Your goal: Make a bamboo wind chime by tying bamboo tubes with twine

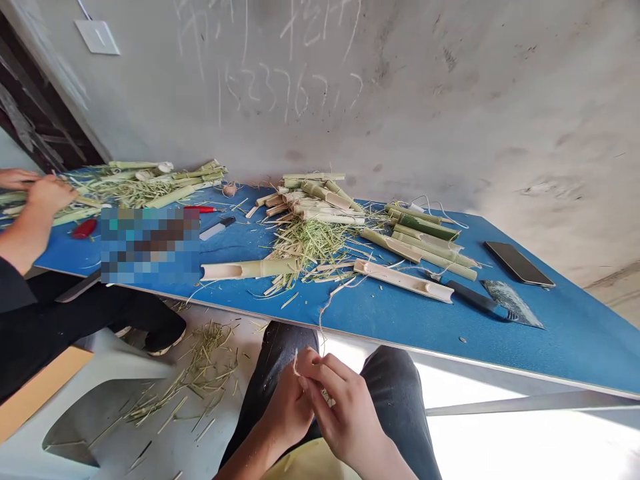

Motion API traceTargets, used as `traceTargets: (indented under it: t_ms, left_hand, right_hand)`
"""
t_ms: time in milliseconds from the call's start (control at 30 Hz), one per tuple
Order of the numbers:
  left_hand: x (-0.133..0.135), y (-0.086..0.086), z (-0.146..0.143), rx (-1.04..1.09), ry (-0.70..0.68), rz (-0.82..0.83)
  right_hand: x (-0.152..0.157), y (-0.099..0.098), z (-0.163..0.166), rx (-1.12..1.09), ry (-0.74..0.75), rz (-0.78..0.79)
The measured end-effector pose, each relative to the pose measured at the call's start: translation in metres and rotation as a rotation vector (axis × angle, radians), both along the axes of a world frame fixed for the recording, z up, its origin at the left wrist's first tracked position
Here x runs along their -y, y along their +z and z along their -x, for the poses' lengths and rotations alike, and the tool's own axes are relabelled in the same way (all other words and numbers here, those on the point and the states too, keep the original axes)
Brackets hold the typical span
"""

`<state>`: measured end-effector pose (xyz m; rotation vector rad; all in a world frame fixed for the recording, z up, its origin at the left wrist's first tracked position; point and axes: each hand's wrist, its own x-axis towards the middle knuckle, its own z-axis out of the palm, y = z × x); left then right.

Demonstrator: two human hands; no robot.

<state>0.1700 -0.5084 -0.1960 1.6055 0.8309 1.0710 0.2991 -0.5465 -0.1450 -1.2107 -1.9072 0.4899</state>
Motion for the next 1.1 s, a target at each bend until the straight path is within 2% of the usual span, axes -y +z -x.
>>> traceTargets:
  t_ms: [133,233,333,433,600,733,900,1100]
  left_hand:
    - [0.004,0.005,0.007,0.046,-0.096,0.038]
    - [0.008,0.004,0.01,0.078,-0.115,0.099]
    - [0.009,-0.001,0.009,0.106,-0.085,0.174]
    - [0.008,-0.002,0.007,0.099,-0.037,0.161]
    - [0.007,0.004,0.008,0.059,0.102,0.098]
    - [0.007,0.003,0.012,0.023,0.207,-0.006]
    - [0.006,-0.005,0.014,-0.005,0.251,-0.088]
    - [0.008,-0.004,0.013,-0.025,0.224,-0.147]
  right_hand:
    - [-0.001,-0.013,-0.01,-0.092,-0.08,-0.019]
    - [-0.005,-0.013,-0.018,-0.011,-0.064,-0.099]
    - [-0.013,-0.005,-0.024,0.146,0.031,-0.188]
    - [-0.02,0.001,-0.027,0.248,0.114,-0.209]
    - [-0.021,-0.005,-0.021,0.328,-0.006,-0.234]
    - [-0.019,-0.014,-0.013,0.263,-0.107,-0.215]
    - [-0.019,-0.02,-0.01,0.021,-0.254,-0.15]
    - [-0.017,-0.018,-0.012,-0.036,-0.228,-0.136]
